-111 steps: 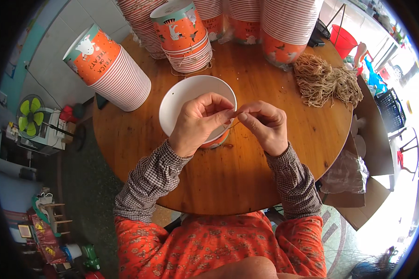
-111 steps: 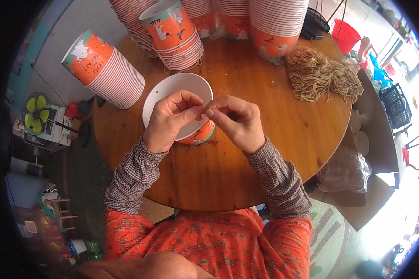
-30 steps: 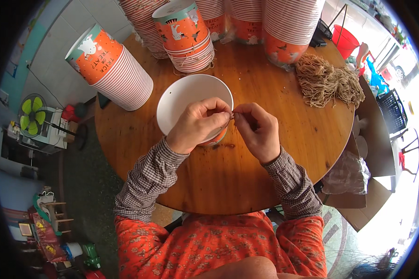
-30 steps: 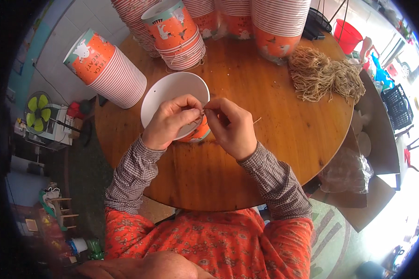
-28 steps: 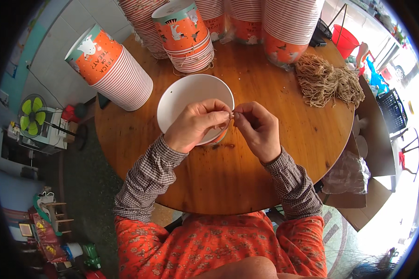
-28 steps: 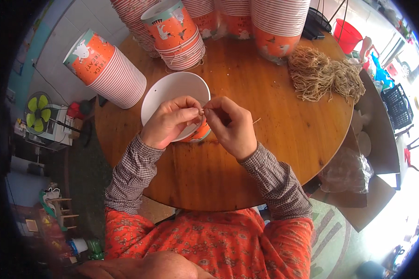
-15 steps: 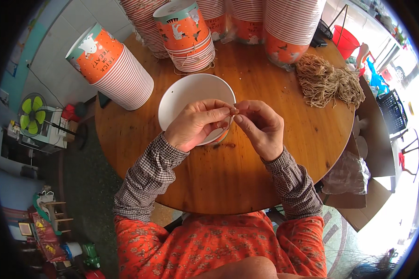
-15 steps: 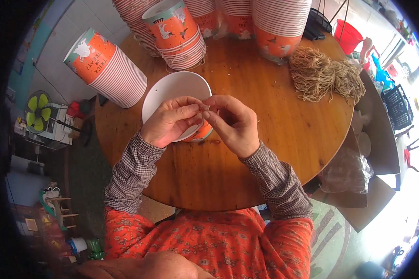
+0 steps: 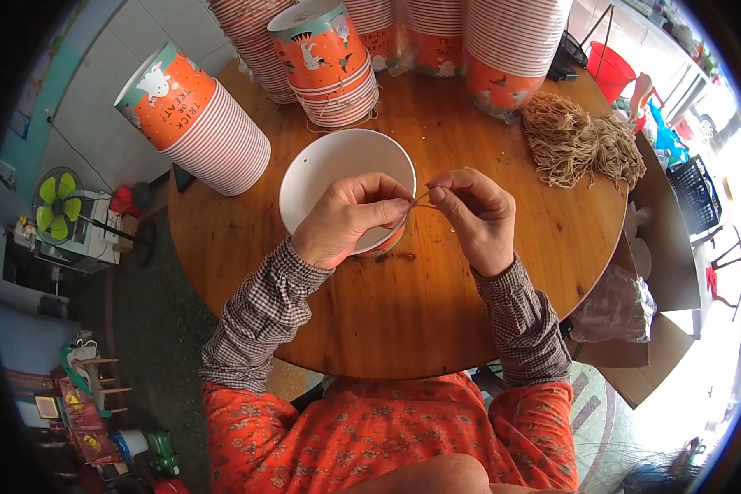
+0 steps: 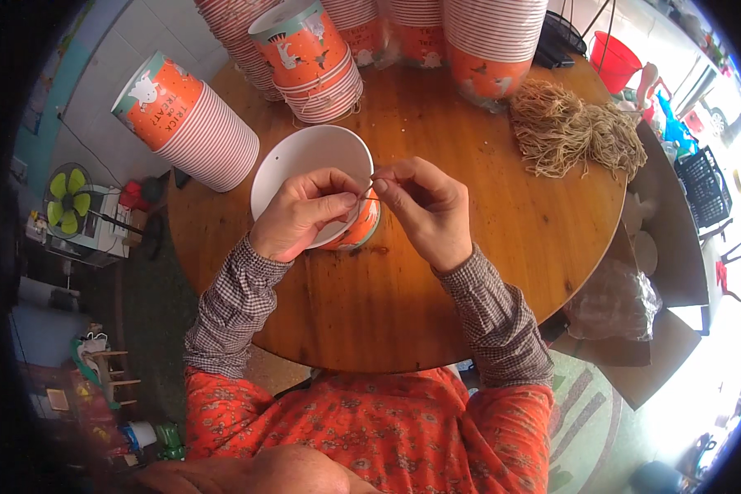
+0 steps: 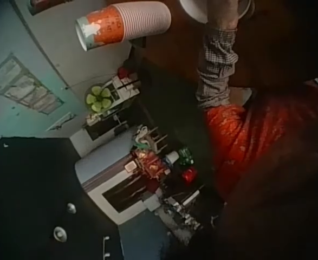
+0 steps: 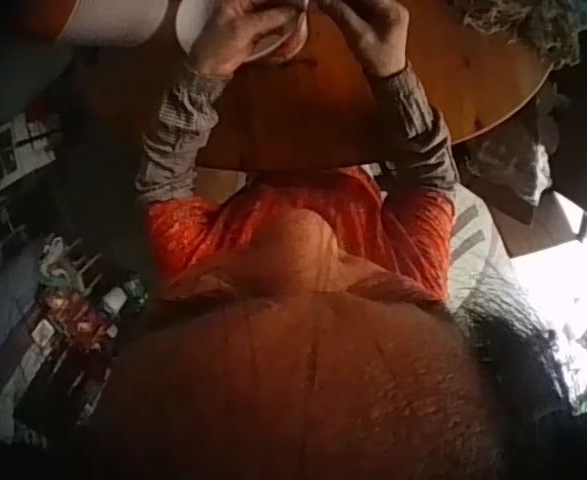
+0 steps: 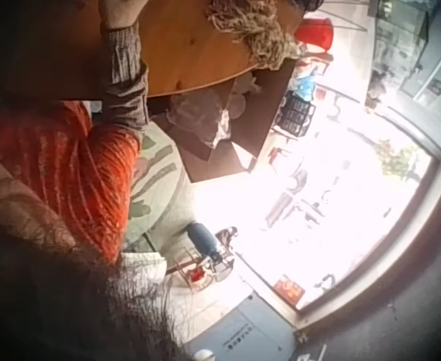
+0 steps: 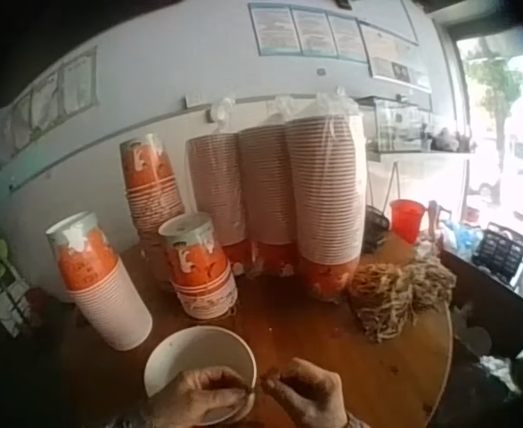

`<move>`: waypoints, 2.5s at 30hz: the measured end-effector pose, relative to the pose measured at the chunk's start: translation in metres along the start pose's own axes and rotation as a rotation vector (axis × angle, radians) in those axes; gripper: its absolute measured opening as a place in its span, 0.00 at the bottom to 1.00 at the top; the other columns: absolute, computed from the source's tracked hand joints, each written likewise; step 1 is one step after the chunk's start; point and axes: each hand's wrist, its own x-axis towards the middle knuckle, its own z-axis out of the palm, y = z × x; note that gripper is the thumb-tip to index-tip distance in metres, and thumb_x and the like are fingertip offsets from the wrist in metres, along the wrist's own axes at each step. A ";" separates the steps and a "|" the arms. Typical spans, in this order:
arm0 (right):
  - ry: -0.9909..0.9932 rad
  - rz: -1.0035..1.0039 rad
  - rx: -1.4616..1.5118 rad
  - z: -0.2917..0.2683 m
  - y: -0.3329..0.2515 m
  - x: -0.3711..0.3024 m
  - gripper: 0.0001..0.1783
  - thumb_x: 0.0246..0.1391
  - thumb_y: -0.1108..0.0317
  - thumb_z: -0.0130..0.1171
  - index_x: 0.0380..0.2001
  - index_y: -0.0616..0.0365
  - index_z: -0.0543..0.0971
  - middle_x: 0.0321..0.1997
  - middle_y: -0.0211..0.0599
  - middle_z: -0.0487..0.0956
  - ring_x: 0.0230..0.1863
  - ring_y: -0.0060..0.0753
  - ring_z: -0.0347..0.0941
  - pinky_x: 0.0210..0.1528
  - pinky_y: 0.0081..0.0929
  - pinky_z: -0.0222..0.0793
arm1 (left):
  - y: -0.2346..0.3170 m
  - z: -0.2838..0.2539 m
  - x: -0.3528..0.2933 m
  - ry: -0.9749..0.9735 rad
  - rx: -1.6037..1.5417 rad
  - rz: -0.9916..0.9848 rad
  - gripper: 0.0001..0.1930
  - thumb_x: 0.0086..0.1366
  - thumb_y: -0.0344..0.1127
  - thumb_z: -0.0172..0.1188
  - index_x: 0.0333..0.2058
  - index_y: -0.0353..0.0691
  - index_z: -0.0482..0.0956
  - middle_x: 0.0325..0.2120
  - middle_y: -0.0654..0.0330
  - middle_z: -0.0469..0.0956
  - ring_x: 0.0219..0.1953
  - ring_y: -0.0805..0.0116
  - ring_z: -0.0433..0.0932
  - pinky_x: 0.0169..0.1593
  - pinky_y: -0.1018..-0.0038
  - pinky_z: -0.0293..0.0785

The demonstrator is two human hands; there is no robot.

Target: Attaching string handles to decorative paper buckets at a wooden workbench.

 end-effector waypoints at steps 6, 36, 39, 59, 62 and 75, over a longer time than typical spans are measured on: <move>-0.062 0.010 0.021 0.000 0.002 0.000 0.03 0.56 0.76 0.59 0.34 0.64 0.77 0.33 0.25 0.76 0.35 0.13 0.71 0.38 0.13 0.68 | -0.002 0.000 0.002 0.017 0.099 0.040 0.08 0.63 0.31 0.60 0.38 0.32 0.78 0.31 0.64 0.78 0.33 0.79 0.75 0.39 0.82 0.73; -0.170 0.557 0.234 -0.018 0.007 0.015 0.22 0.65 0.52 0.46 0.39 0.62 0.78 0.28 0.27 0.78 0.19 0.12 0.59 0.21 0.11 0.55 | 0.003 0.000 -0.002 0.060 0.398 0.090 0.05 0.63 0.29 0.59 0.35 0.33 0.78 0.28 0.68 0.78 0.31 0.85 0.74 0.36 0.86 0.72; -0.272 0.545 0.176 -0.022 0.005 0.016 0.24 0.65 0.49 0.45 0.40 0.62 0.78 0.30 0.29 0.78 0.20 0.11 0.59 0.21 0.11 0.54 | 0.001 -0.002 -0.001 0.072 0.412 0.075 0.05 0.63 0.28 0.59 0.36 0.33 0.79 0.28 0.67 0.79 0.30 0.85 0.74 0.36 0.87 0.72; -0.255 0.153 -0.228 -0.006 0.001 0.003 0.09 0.54 0.70 0.63 0.37 0.63 0.80 0.20 0.18 0.70 0.21 0.08 0.56 0.21 0.14 0.54 | -0.002 0.003 -0.002 0.083 0.413 0.158 0.06 0.64 0.30 0.58 0.32 0.31 0.77 0.27 0.63 0.79 0.30 0.80 0.77 0.34 0.82 0.74; -0.250 0.151 -0.404 -0.008 0.000 0.002 0.08 0.52 0.70 0.63 0.35 0.62 0.79 0.15 0.20 0.65 0.18 0.09 0.54 0.19 0.17 0.51 | -0.002 0.003 -0.003 0.084 0.410 0.127 0.06 0.64 0.30 0.58 0.32 0.32 0.76 0.26 0.64 0.79 0.30 0.80 0.76 0.35 0.82 0.73; -0.212 0.083 -0.542 -0.001 -0.014 0.000 0.04 0.45 0.75 0.57 0.27 0.61 0.73 0.12 0.31 0.65 0.14 0.18 0.60 0.18 0.22 0.58 | -0.004 0.004 -0.006 0.114 0.587 0.249 0.06 0.63 0.29 0.58 0.28 0.33 0.74 0.23 0.65 0.76 0.26 0.79 0.72 0.32 0.79 0.71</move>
